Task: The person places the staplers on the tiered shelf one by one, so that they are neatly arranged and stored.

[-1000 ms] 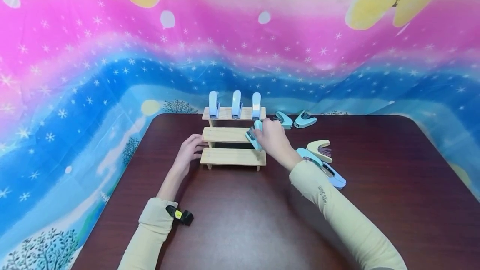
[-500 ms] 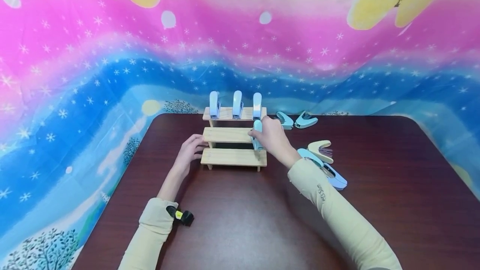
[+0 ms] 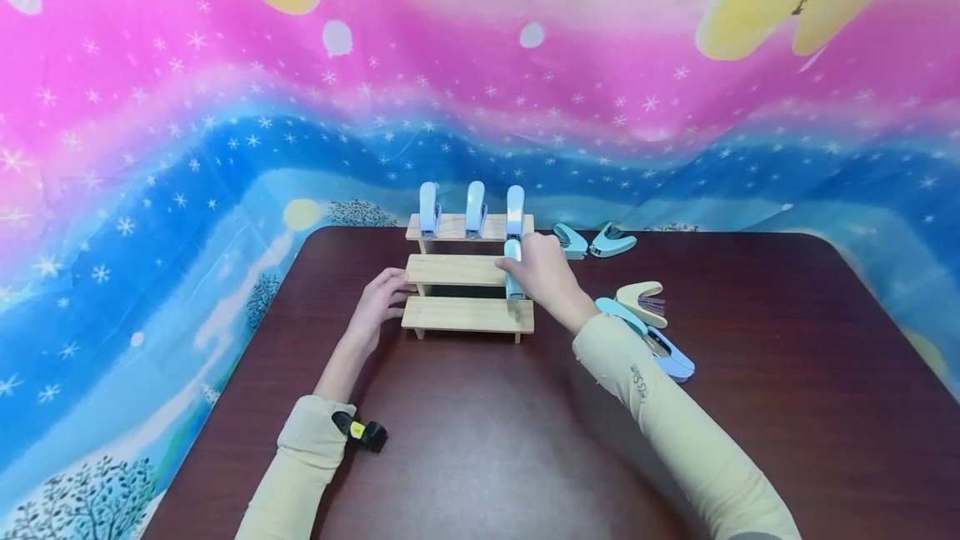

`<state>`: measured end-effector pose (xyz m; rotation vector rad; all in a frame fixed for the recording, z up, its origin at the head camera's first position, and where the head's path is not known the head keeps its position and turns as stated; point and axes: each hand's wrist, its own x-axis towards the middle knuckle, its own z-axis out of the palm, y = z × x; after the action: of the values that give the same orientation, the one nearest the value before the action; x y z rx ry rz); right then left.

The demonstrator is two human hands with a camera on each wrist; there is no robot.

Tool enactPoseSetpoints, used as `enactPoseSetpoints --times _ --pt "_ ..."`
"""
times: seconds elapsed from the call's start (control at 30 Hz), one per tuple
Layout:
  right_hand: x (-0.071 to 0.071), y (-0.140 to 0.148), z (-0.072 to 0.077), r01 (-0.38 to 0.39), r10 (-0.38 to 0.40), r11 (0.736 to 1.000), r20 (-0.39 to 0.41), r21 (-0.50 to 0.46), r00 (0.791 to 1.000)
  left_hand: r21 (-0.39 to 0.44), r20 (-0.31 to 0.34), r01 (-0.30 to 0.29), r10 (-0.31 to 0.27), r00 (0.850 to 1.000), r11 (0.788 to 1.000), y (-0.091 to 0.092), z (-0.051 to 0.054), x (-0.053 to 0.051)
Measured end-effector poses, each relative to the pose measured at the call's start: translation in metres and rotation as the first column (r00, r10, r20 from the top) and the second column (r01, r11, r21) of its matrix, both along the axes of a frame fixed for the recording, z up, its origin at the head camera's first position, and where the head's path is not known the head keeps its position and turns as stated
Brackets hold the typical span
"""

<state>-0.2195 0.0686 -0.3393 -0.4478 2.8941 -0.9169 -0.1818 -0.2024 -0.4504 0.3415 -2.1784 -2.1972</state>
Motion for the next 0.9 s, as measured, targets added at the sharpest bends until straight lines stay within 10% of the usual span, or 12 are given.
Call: enactPoseSetpoints --times 0.47,0.9 --pt "-0.002 0.004 -0.001 -0.004 0.004 1.0 -0.029 -0.022 1.0 0.008 -0.01 -0.004 0.004 1.0 1.0 0.001 0.001 0.001" --pt "-0.023 0.083 0.018 0.046 -0.052 0.981 -0.027 -0.186 0.998 -0.001 -0.002 -0.003 0.003 1.0 1.0 0.001 0.001 0.002"
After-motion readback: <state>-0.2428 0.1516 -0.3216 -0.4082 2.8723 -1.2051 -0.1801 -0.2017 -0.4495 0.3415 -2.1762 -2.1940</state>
